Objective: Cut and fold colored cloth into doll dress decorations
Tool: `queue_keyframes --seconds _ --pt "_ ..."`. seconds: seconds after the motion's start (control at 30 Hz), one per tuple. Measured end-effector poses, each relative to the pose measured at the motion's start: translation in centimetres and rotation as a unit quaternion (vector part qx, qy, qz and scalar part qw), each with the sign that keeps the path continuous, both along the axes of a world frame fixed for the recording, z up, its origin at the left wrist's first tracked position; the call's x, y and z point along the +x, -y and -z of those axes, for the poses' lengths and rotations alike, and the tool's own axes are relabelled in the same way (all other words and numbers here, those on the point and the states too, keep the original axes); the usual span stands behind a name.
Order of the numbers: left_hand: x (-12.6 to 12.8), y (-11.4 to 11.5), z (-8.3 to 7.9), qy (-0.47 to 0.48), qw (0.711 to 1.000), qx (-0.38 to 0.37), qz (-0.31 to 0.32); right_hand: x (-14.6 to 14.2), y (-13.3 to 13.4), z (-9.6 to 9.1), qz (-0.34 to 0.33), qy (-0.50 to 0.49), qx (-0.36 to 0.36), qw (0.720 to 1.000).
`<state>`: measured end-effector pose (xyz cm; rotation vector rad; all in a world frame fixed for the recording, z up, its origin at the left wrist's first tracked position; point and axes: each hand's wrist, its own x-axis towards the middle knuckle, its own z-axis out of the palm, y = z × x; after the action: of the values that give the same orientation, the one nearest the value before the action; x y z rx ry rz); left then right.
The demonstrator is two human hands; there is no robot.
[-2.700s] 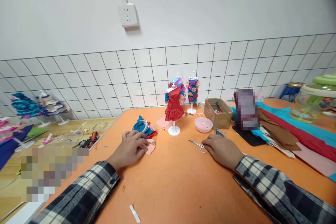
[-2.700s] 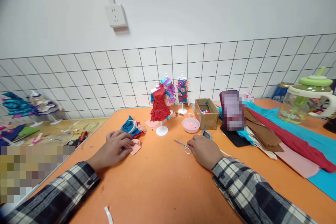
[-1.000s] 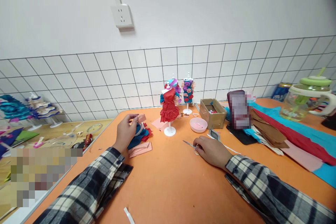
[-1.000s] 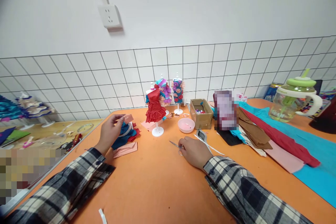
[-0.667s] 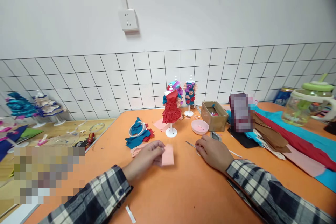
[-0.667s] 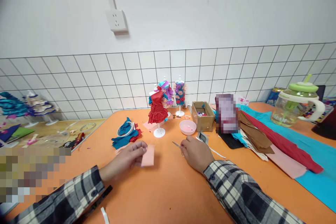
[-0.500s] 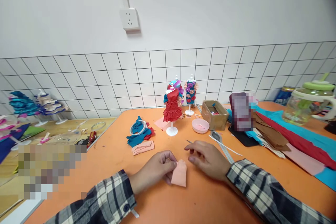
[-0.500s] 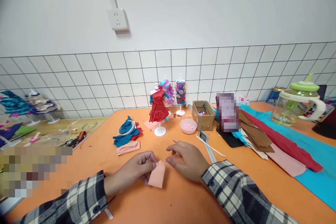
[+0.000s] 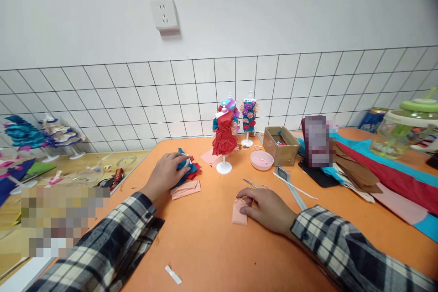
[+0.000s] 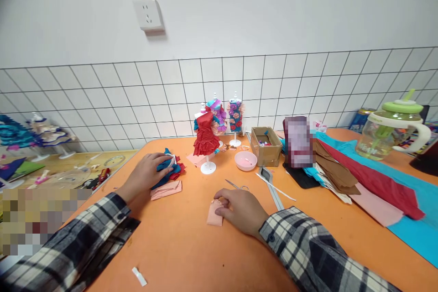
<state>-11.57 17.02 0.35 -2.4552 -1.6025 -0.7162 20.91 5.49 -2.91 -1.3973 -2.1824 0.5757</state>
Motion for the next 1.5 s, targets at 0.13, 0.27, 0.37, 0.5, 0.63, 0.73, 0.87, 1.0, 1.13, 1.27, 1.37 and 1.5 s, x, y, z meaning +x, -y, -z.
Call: queue_keyframes --seconds 0.13,0.27,0.37,0.5,0.63,0.73,0.87,1.0,1.13,1.27,1.37,1.5 --pt "-1.6 -1.7 1.7 0.034 0.993 -0.112 -0.024 -3.4 0.1 -0.7 0.000 0.074 0.146 0.986" --pt "-1.9 -1.8 2.7 0.108 0.986 -0.124 -0.014 -9.3 -2.1 -1.9 -0.090 0.099 0.216 0.967" --pt "-2.4 -1.8 3.2 0.146 0.980 -0.130 -0.038 -12.9 -5.5 -2.0 -0.084 0.111 0.201 0.970" --pt "-2.9 -1.8 3.7 0.185 0.971 -0.148 -0.029 -14.7 -8.7 -1.5 -0.093 0.129 0.172 0.972" --pt "-2.7 -1.6 3.5 0.203 0.966 -0.157 -0.006 -14.0 -8.9 -1.1 -0.074 0.140 0.154 0.975" --pt "-2.7 -1.6 3.1 0.216 0.964 -0.157 0.009 -13.5 -8.4 -0.9 -0.068 0.140 0.153 0.976" --pt "-2.6 -1.5 3.0 0.230 0.961 -0.154 0.016 -13.3 -8.5 -0.6 -0.118 0.167 0.154 0.967" --pt "-2.4 -1.4 3.4 0.253 0.956 -0.147 -0.008 -13.2 -8.8 -0.6 -0.120 0.157 0.162 0.967" --pt "-2.6 -1.8 3.6 0.314 0.940 -0.133 -0.023 -12.9 -8.7 -0.5 -0.105 0.131 0.166 0.972" --pt "-3.0 -1.8 3.6 0.339 0.930 -0.139 -0.008 -13.1 -8.8 -0.3 -0.117 0.127 0.159 0.972" --pt "-3.0 -1.2 3.3 0.314 0.936 -0.157 0.014 -13.4 -9.3 -0.2 -0.105 0.124 0.157 0.974" --pt "-2.5 -0.5 3.0 0.248 0.952 -0.174 0.049 -13.6 -10.1 -0.1 -0.047 0.125 0.161 0.978"
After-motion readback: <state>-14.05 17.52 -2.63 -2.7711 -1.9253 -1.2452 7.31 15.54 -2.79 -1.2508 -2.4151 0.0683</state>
